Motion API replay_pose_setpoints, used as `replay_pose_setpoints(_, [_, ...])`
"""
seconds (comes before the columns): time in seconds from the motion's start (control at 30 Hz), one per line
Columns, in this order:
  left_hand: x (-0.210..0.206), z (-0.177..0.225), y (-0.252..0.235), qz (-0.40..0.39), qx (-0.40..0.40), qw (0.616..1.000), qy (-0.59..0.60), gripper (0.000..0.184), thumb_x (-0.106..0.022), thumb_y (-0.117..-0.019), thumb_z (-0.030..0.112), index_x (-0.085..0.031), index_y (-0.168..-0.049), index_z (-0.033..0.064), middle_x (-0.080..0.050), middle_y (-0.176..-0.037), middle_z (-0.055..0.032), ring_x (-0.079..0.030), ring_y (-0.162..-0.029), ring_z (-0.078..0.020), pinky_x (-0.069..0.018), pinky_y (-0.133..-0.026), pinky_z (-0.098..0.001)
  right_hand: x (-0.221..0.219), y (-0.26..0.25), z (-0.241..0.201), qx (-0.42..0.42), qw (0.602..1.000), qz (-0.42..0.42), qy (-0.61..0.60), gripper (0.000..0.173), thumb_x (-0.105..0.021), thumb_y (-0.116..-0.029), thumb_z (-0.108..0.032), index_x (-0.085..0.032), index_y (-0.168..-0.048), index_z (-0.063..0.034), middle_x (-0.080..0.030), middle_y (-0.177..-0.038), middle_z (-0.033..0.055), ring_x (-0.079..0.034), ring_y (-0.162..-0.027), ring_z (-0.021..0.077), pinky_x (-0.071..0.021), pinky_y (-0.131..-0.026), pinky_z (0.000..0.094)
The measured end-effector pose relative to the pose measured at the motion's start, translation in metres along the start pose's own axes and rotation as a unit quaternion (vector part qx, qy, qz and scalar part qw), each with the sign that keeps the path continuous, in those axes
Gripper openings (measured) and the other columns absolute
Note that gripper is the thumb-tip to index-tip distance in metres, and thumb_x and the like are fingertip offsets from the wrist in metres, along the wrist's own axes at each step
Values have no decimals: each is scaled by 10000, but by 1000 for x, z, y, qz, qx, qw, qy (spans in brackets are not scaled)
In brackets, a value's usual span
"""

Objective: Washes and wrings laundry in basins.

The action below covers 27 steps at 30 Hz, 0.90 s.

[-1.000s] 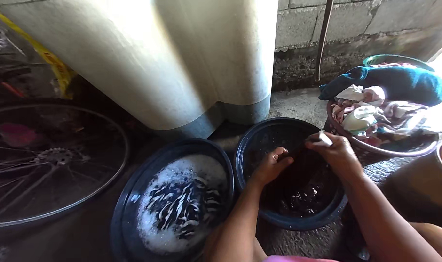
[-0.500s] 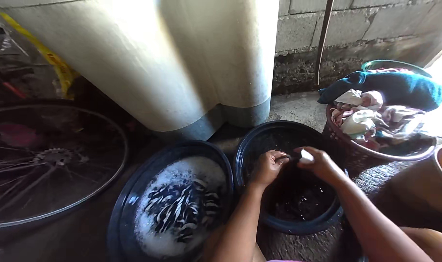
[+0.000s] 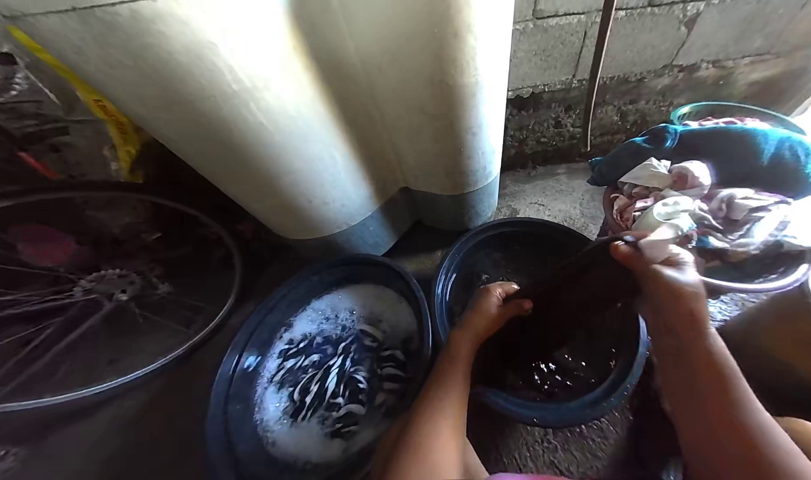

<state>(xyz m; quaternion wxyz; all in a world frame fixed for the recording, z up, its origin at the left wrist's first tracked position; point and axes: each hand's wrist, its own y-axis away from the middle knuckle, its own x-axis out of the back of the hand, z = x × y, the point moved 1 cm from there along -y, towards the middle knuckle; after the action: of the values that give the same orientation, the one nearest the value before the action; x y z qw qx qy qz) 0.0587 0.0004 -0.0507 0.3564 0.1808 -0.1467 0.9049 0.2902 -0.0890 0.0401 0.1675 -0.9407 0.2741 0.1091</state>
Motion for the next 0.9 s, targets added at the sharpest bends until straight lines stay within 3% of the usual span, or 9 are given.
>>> replay_pose_setpoints(0.07, [5, -2, 2, 4, 17, 999, -32, 339, -667, -984, 298, -732, -1060, -26, -725, -1074, -140, -675, -1053, -188, -515, -998, -405, 8, -9, -2, -8, 997, 69, -35, 96, -646, -934, 32, -657, -946, -62, -721, -798, -7, -701, -733, 95, -624, -720, 309])
replay_pose_setpoints(0.17, [8, 4, -1, 98, -21, 994, 38, 246, -672, -965, 150, -719, -1119, -35, -731, -1119, -115, -677, -1068, -106, -527, -1003, -306, 17, -13, 6, -28, 995, 48, 87, 133, -730, -880, -9, -652, -976, -56, -707, -809, -26, -687, -743, 58, -613, -718, 269])
replay_pose_setpoints(0.23, [3, 14, -4, 132, -58, 985, 90, 180, -697, -936, 75, -730, -1062, -49, -739, -1062, -97, -684, -1013, -64, -545, -964, -256, 16, -8, 17, -59, 962, -50, 261, 313, -837, -785, -94, -667, -1029, 3, -682, -864, 22, -653, -783, 79, -579, -749, 298])
replay_pose_setpoints(0.3, [-9, 21, -6, 97, -86, 986, 101, 167, -712, -914, 51, -737, -1036, -62, -738, -1043, -115, -685, -1014, -88, -543, -969, -270, 3, 5, 38, -53, 906, -182, 379, 460, -913, -721, -178, -685, -1048, 53, -695, -917, 127, -656, -839, 194, -559, -806, 426])
replay_pose_setpoints(0.37, [-21, 26, -7, 39, -72, 992, 91, 139, -700, -894, 25, -745, -996, -60, -721, -984, -117, -673, -956, -110, -543, -922, -286, -13, 21, 65, -46, 875, -273, 396, 456, -927, -713, -191, -695, -1018, 54, -708, -935, 179, -685, -880, 277, -566, -842, 503])
replay_pose_setpoints(0.43, [-26, 26, -7, 11, -57, 995, 79, 122, -692, -872, 7, -734, -965, -61, -711, -955, -123, -672, -926, -130, -545, -893, -307, -21, 31, 84, -38, 873, -309, 375, 325, -858, -781, -181, -714, -985, 26, -723, -909, 151, -700, -861, 243, -572, -836, 472])
replay_pose_setpoints(0.6, [-13, 21, -9, 22, -40, 987, 152, 452, -774, -866, 177, -515, -1166, -42, -560, -814, 23, -547, -732, -25, -494, -731, -229, -28, 28, 63, -62, 902, -299, 305, 144, -791, -847, -148, -707, -903, -44, -680, -787, -13, -615, -727, 16, -533, -715, 257])
replay_pose_setpoints(0.73, [-6, 18, -5, -42, -65, 987, 143, 370, -730, -930, 225, -605, -1131, -59, -680, -979, -51, -645, -921, -63, -540, -881, -282, -23, 20, 30, -2, 945, -219, 244, 169, -810, -801, -108, -711, -925, -50, -708, -823, -47, -655, -772, -20, -574, -746, 204])
replay_pose_setpoints(0.9, [-3, 5, -1, -73, 50, 994, -56, 337, -644, -1005, 233, -685, -1200, -39, -695, -1192, -190, -648, -1156, -248, -482, -1061, -426, -7, 8, -7, 31, 996, -45, 75, 217, -787, -796, 16, -696, -960, -93, -739, -858, -59, -704, -800, 46, -624, -763, 254])
